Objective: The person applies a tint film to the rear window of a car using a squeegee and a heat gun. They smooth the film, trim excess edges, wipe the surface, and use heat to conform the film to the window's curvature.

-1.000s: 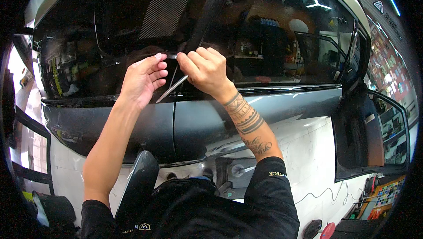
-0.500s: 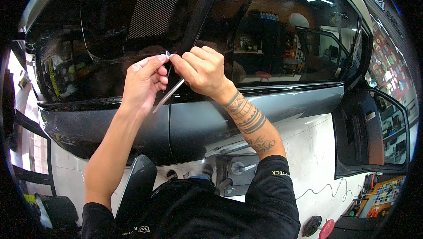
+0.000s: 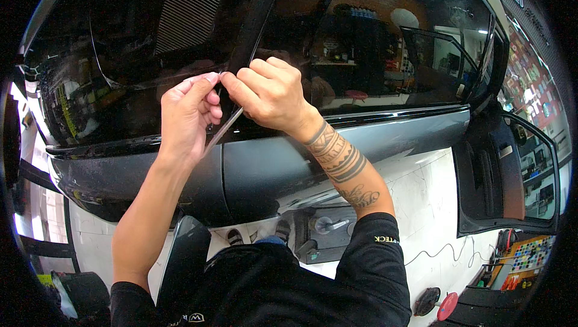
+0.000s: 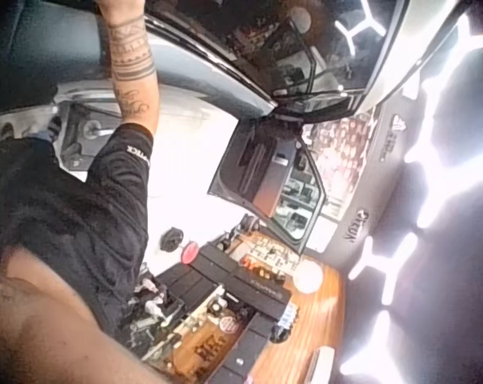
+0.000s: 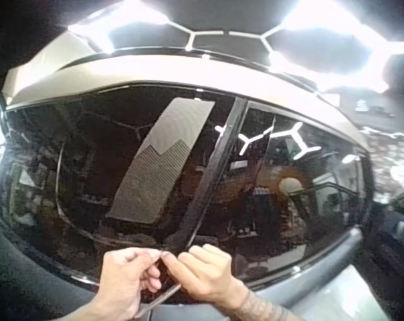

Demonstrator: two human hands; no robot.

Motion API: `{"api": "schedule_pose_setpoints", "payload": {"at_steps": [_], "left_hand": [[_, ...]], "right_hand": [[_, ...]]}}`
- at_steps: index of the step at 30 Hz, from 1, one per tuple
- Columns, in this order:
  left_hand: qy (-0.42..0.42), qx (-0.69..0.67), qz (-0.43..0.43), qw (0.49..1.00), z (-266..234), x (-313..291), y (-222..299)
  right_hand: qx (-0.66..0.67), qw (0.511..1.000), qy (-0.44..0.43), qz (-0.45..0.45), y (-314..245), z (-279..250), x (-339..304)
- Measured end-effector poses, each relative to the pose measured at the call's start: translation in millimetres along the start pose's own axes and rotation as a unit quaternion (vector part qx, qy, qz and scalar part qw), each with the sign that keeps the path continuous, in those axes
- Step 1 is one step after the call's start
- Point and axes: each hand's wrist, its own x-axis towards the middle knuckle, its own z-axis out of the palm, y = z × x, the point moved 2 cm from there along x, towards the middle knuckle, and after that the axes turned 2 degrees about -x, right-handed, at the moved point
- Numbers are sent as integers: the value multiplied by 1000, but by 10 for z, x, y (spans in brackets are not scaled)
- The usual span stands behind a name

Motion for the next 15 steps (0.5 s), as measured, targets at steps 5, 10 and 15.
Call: {"api": "schedule_pose_setpoints", "payload": {"at_steps": [5,10,15], "left_hand": [[1,6,0,1000,13,1,15],[31,24,4,999,51,-14,11],[43,38,12,998,87,-25,13]], "right_hand": [[9,1000,0,7,21,-8,3],[52,997,-15,48,10,-82,-20],[172,957,-54,228,-4,-335,-133]]}}
